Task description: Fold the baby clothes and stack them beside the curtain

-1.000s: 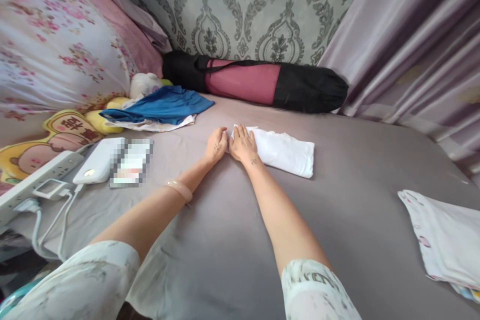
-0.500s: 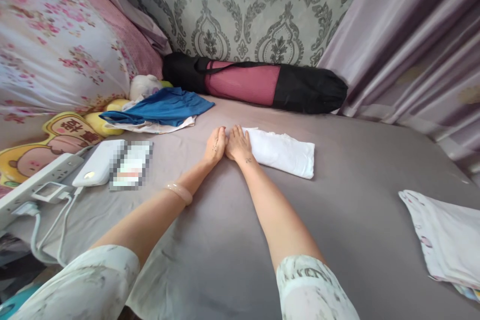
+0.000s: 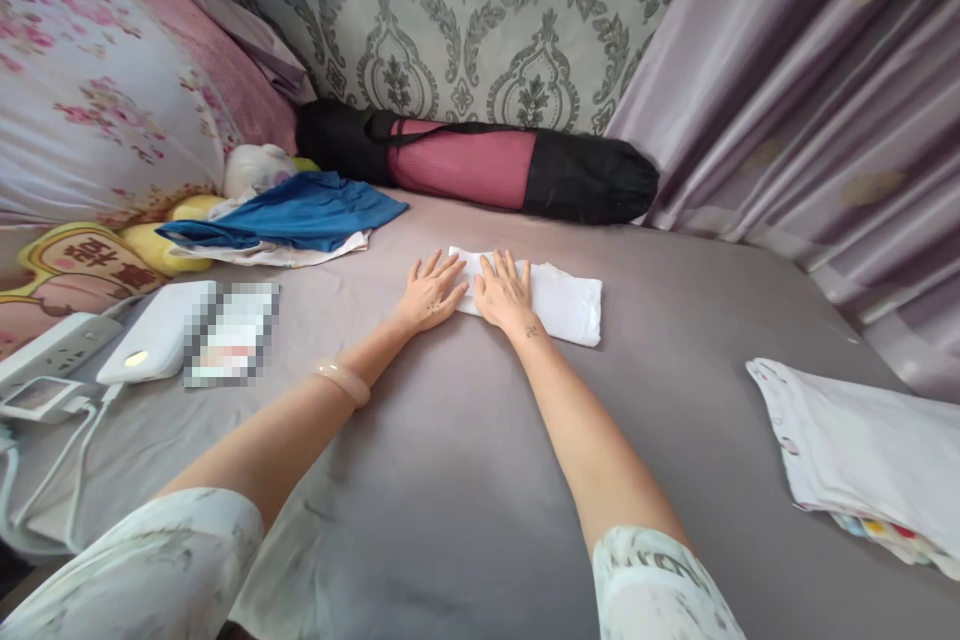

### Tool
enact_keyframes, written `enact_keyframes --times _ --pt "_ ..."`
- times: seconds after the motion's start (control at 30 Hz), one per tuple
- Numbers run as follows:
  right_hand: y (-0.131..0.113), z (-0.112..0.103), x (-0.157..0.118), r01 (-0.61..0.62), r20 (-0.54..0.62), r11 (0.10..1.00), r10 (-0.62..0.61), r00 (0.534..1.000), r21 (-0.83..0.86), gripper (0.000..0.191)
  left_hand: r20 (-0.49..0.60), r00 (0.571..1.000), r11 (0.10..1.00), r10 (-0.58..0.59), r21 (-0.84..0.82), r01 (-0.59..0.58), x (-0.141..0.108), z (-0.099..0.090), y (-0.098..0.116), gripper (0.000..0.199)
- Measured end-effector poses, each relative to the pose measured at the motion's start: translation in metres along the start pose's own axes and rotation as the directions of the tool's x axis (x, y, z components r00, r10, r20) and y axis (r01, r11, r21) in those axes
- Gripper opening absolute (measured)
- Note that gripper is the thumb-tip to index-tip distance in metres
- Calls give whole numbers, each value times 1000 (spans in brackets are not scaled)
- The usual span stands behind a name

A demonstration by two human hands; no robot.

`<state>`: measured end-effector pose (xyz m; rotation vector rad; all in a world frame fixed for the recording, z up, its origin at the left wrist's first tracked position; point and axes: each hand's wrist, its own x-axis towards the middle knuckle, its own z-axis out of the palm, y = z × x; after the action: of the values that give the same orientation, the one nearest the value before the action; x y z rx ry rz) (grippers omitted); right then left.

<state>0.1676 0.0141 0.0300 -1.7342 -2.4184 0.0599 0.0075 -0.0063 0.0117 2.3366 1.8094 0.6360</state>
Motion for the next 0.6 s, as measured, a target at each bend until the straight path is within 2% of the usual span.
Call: enact_keyframes --times 0.1,0.17,0.33,0.47,0.6 --pt "2 8 -4 -4 6 1000 5 1000 -13 54 97 995 997 30 66 -36 1 0 2 54" --pt "0 10 -4 -17 -10 1000 17 1000 -10 54 119 993 996 24 85 -34 2 1 2 54" --pt "4 1 -5 -23 15 998 22 1000 51 54 117 993 996 12 88 -23 3 4 0 53" --pt "20 -7 -16 -113 -80 993 115 990 33 56 108 994 995 6 101 -17 3 6 -1 53" --pt "33 0 -25 -157 -22 987 158 987 39 56 108 994 993 -16 121 2 3 7 -1 54"
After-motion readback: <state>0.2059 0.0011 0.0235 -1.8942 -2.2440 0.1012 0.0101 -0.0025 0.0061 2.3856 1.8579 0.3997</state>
